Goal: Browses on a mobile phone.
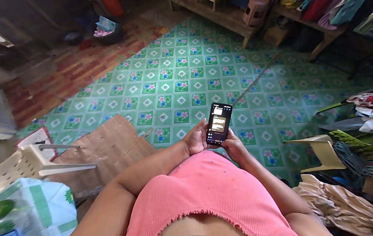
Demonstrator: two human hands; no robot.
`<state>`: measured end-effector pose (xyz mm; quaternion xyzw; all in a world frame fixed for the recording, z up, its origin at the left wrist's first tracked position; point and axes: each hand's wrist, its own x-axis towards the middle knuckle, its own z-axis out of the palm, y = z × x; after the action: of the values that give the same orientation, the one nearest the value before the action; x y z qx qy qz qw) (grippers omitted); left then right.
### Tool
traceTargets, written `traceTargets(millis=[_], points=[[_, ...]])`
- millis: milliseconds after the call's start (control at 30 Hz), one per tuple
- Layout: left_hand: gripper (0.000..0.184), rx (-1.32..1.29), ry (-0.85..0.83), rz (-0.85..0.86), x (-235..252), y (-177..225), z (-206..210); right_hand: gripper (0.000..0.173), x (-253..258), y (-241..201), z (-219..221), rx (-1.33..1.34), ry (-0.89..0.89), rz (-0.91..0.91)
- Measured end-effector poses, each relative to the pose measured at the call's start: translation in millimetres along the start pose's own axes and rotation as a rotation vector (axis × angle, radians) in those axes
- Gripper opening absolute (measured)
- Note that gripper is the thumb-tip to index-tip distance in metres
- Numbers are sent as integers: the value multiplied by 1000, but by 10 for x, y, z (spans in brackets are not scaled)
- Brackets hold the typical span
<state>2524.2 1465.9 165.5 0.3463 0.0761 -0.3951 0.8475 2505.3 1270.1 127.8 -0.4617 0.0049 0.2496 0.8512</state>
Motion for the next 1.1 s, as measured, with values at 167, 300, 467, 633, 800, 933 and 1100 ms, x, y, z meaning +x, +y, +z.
traceTargets(millis=[167, 300, 467, 633, 800, 933, 1100], points=[[71, 7, -32, 5, 10, 6, -18, 58, -2, 4, -8, 25, -20, -12], [70, 7, -38, 10, 18, 5, -38, 54, 3, 1, 15, 29, -2, -6], [73, 24, -37, 16, 24, -6, -51, 71, 15, 17, -6, 11, -11, -17], [72, 18, -19, 14, 27, -13, -45, 72, 10, 21, -7, 4, -2, -13], [70, -9, -24, 6, 28, -18, -38, 54, 4, 1, 1, 31, 29, 21], [71, -12, -39, -9, 25, -22, -27, 45, 11, -46, 26, -9, 123, 58], [71, 0, -25, -8, 18, -26, -1, 57, -41, -59, 8, 41, 27, 51]])
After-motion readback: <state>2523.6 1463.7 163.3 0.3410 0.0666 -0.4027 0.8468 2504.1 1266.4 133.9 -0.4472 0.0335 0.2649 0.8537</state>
